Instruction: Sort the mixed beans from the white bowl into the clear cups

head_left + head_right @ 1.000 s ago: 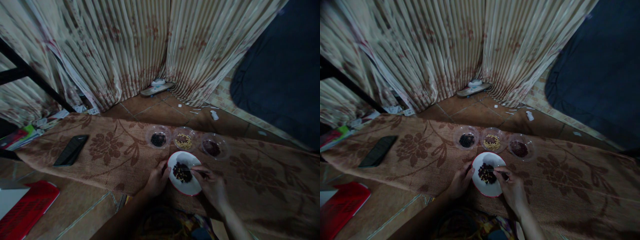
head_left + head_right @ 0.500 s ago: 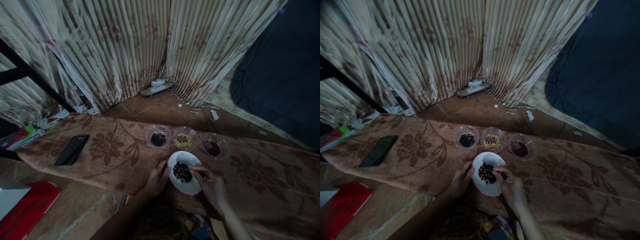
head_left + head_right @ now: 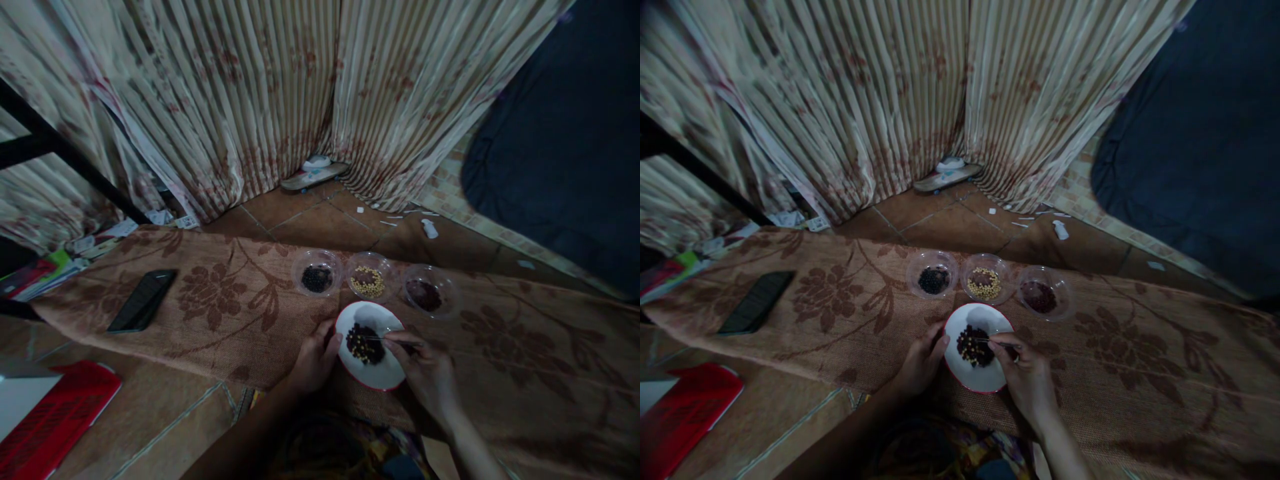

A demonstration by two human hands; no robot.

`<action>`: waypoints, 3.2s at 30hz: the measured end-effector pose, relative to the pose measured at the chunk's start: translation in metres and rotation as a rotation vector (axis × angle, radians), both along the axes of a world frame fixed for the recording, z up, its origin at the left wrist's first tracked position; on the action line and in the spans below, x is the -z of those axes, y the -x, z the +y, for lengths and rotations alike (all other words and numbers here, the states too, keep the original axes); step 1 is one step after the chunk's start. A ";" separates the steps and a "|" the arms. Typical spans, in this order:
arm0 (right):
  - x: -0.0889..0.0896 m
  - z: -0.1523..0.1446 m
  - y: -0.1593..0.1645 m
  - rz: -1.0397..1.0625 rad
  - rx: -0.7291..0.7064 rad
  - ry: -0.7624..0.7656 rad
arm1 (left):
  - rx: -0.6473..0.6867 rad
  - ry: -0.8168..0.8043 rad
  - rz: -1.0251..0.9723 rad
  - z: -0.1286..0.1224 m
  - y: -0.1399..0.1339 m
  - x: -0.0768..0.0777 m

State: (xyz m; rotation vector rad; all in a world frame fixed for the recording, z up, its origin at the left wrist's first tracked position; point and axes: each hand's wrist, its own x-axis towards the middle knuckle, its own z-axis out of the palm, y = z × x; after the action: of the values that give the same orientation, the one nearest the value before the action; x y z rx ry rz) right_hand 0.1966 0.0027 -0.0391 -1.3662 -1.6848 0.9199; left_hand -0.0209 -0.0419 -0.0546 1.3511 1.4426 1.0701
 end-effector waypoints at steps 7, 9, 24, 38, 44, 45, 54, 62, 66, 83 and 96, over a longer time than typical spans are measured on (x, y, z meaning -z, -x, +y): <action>-0.013 -0.002 0.002 -0.003 0.026 0.033 | 0.006 0.017 0.002 0.000 0.000 -0.001; -0.013 -0.002 0.000 -0.003 0.034 0.051 | -0.001 0.017 -0.005 0.000 0.000 -0.001; -0.019 -0.007 0.008 -0.006 -0.143 0.135 | -0.014 0.009 -0.004 -0.001 -0.001 -0.001; -0.032 -0.009 -0.001 -0.142 -0.147 0.148 | -0.011 0.008 -0.011 0.000 0.000 -0.002; -0.030 0.000 -0.004 -0.155 -0.058 0.027 | -0.004 0.007 -0.023 0.000 0.001 -0.002; -0.029 -0.001 -0.008 -0.146 -0.042 0.050 | -0.006 0.009 -0.019 0.000 0.001 -0.002; -0.029 -0.009 -0.014 -0.171 -0.067 0.108 | -0.032 0.045 -0.005 0.002 0.000 0.000; -0.030 0.001 -0.028 -0.084 0.056 0.008 | -0.027 0.011 -0.005 0.001 0.000 0.000; -0.020 0.001 -0.028 -0.073 0.018 -0.008 | -0.028 0.006 -0.010 0.001 0.000 0.000; -0.005 -0.003 -0.031 -0.088 0.042 -0.089 | -0.018 0.010 -0.018 0.001 0.000 0.001; 0.000 -0.005 -0.034 -0.057 0.056 -0.105 | -0.010 0.019 -0.020 0.001 0.000 -0.002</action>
State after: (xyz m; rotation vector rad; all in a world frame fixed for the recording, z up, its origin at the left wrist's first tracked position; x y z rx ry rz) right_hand 0.2310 -0.0025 -0.0390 -1.3732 -1.7047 0.7564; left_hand -0.0205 -0.0414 -0.0529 1.3178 1.4430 1.0707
